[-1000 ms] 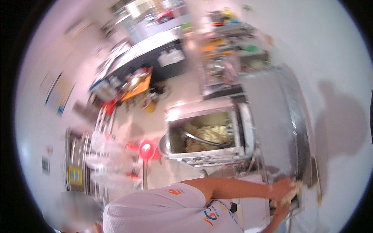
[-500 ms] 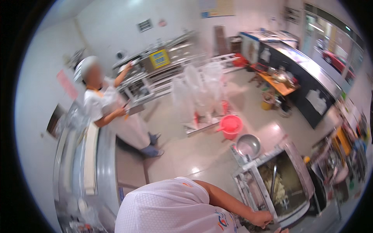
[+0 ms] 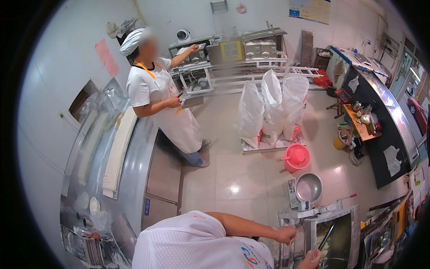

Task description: The person feeds dough through a roller machine, folds it, and repeats the process. They then place the flattened dough onto a long tray, brush it, and proceed to mix a new batch of dough by hand inside a large industrial mixer.

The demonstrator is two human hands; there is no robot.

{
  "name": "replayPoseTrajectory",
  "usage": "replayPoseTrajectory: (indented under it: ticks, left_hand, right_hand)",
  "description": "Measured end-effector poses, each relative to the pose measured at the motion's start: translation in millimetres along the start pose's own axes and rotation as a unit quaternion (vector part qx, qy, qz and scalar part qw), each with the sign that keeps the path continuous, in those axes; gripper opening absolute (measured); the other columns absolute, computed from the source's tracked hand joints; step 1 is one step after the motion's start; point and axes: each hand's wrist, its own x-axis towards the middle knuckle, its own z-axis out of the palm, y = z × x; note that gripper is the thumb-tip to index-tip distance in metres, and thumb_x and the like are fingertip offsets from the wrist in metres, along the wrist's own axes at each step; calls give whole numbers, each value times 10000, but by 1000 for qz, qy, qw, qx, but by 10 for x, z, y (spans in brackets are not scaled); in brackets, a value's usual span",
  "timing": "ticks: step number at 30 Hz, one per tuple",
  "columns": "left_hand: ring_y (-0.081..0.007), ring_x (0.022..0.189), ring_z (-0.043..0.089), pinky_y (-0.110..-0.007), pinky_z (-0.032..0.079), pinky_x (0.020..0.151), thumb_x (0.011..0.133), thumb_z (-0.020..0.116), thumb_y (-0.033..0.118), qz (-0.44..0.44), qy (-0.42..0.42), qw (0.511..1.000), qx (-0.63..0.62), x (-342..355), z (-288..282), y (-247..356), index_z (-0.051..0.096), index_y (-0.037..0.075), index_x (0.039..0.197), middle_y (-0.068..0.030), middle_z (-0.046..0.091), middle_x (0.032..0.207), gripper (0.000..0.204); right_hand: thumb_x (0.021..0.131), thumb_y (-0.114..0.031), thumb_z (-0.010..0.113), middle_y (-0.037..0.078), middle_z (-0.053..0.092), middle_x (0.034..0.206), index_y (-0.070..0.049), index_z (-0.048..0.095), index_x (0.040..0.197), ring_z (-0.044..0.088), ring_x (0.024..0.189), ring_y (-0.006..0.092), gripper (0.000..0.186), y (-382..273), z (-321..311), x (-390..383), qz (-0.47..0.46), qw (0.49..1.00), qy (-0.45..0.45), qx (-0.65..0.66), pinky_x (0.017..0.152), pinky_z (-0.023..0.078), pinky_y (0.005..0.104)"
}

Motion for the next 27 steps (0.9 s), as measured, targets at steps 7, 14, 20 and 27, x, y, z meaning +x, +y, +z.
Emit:
replayPoseTrajectory:
  ticks: [7, 14, 20, 27]
  left_hand:
    - [-309, 645, 680, -424, 521, 601, 573, 836, 116, -12, -15, 1000, -5, -105, -239, -122, 675, 27, 631, -153, 677, 667, 193]
    - [-335, 661, 679, -440, 525, 608, 584, 835, 128, -29, 30, 999, 19, -97, -369, -225, 679, 37, 629, -156, 677, 673, 186]
    - [-347, 677, 678, -444, 529, 619, 586, 836, 142, -52, 56, 997, 2, -101, -580, -170, 680, 42, 629, -150, 678, 673, 190]
    - [-329, 682, 680, -442, 523, 620, 568, 839, 105, -70, 47, 996, -18, -77, -525, -190, 668, 38, 641, -153, 680, 684, 197]
  right_hand:
    - [877, -230, 722, 182, 691, 1137, -5, 648, 1207, 653, 1047, 332, 406, 222, 296, -42, 25, 998, -46, 25, 930, 494, 406]
    - [879, -206, 712, 206, 674, 1151, 38, 631, 1196, 641, 1051, 344, 408, -42, 368, 28, 1, 994, -102, 38, 936, 486, 414]
    - [873, -242, 723, 231, 673, 1085, 58, 631, 1161, 646, 979, 370, 426, 261, 576, 315, -63, 993, -96, 36, 888, 498, 440]
    - [873, -225, 725, 236, 668, 1033, 68, 639, 1116, 635, 924, 384, 390, 279, 610, 306, -44, 993, -102, 38, 840, 502, 451]
